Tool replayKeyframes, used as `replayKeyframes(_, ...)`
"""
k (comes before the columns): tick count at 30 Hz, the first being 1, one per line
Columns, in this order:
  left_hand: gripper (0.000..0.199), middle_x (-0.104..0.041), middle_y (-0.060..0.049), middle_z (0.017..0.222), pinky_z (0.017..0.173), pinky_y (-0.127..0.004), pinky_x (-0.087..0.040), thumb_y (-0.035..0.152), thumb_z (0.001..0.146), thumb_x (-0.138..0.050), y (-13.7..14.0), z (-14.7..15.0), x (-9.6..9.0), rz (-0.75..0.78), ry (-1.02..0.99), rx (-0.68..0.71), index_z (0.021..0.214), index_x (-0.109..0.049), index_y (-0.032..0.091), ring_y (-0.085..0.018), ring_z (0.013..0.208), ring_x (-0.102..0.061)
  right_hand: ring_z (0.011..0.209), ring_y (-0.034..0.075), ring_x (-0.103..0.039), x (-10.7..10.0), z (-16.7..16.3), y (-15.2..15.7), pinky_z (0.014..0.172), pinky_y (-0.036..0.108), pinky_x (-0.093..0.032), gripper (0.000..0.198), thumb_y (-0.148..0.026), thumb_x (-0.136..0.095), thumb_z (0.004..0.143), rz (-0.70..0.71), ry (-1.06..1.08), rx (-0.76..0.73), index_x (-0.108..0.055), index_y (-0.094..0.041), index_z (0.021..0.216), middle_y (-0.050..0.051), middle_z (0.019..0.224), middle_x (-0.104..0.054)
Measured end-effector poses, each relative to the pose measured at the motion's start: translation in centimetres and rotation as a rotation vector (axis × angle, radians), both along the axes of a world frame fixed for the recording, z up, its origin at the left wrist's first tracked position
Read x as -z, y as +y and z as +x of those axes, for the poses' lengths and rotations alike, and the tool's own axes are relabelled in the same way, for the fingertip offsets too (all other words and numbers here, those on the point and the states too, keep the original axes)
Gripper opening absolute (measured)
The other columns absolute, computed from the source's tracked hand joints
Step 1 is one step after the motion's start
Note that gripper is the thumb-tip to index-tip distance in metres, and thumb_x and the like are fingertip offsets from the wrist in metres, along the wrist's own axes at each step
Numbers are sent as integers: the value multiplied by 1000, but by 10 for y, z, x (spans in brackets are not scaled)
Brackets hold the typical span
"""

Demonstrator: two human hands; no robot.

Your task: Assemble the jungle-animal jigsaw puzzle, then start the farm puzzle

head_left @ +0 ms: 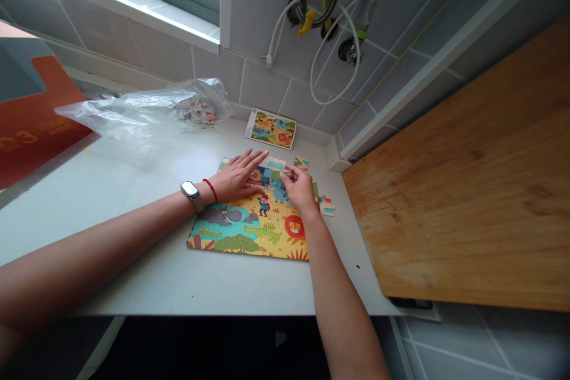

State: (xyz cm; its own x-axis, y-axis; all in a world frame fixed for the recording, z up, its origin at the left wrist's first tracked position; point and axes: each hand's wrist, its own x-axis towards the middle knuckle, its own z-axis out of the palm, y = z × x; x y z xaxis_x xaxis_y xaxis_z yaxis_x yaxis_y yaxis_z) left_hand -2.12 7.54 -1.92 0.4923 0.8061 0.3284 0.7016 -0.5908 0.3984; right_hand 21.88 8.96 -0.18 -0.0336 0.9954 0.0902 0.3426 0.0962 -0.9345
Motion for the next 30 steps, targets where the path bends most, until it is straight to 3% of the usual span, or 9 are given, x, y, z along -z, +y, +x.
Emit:
replayKeyframes(2,104,-23,-14,177,127,-61,-27,67,96,-61,0,0,0,-10,-3,-4,172,-2,27,-44,162,-17,71,18,-68,0,28,6,76,31,-59,65,-25,-75,80,-30,-2,48,-64,-16,143,1,78,-75)
replayKeyframes(3,104,-23,-15,176,127,-61,-27,67,96,-61,0,0,0,-18,-1,-3,172,-3,27,-44,162,-18,70,18,-67,0,41,9,75,31,-58,68,-26,-75,79,-27,-12,90,-62,-16,146,0,76,-74)
replayKeyframes(5,101,-26,-15,176,127,-62,-28,67,97,-61,0,0,0,-31,4,-2,172,-7,27,-44,162,-19,68,17,-64,3,65,11,74,31,-57,65,-31,-75,79,-27,-53,165,-67,-14,141,-2,73,-70)
replayKeyframes(8,97,-31,-15,174,127,-61,-28,66,97,-60,0,0,-1,-32,8,0,171,-12,25,-44,161,-21,68,15,-61,9,81,10,75,29,-55,59,-31,-71,80,-41,-126,101,-71,-12,137,-3,72,-67)
replayKeyframes(12,93,-36,-17,171,126,-58,-31,66,98,-59,-1,-1,-1,-25,16,0,170,-19,22,-43,161,-24,68,15,-60,12,77,4,79,30,-55,51,-27,-64,88,17,-336,25,-72,-18,138,-1,79,-72)
replayKeyframes(17,90,-40,-16,169,125,-56,-34,65,98,-59,0,-3,0,-25,21,8,169,-23,23,-41,160,-29,100,22,-69,5,73,0,97,34,-53,43,-18,-55,94,121,-507,-16,-78,-25,130,8,109,-75)
replayKeyframes(24,89,-44,-16,166,124,-54,-36,64,98,-60,2,-3,3,-19,17,7,168,-23,24,-38,158,-34,85,18,-64,-2,69,-6,88,32,-53,42,-24,-58,99,97,-634,-67,-73,-23,138,6,100,-64)
replayKeyframes(30,89,-46,-17,165,123,-54,-36,65,98,-60,0,-2,1,-31,12,5,168,-26,22,-39,157,-35,88,17,-64,-4,67,-11,93,32,-52,39,-25,-63,98,78,-667,-68,-75,-26,134,5,108,-62)
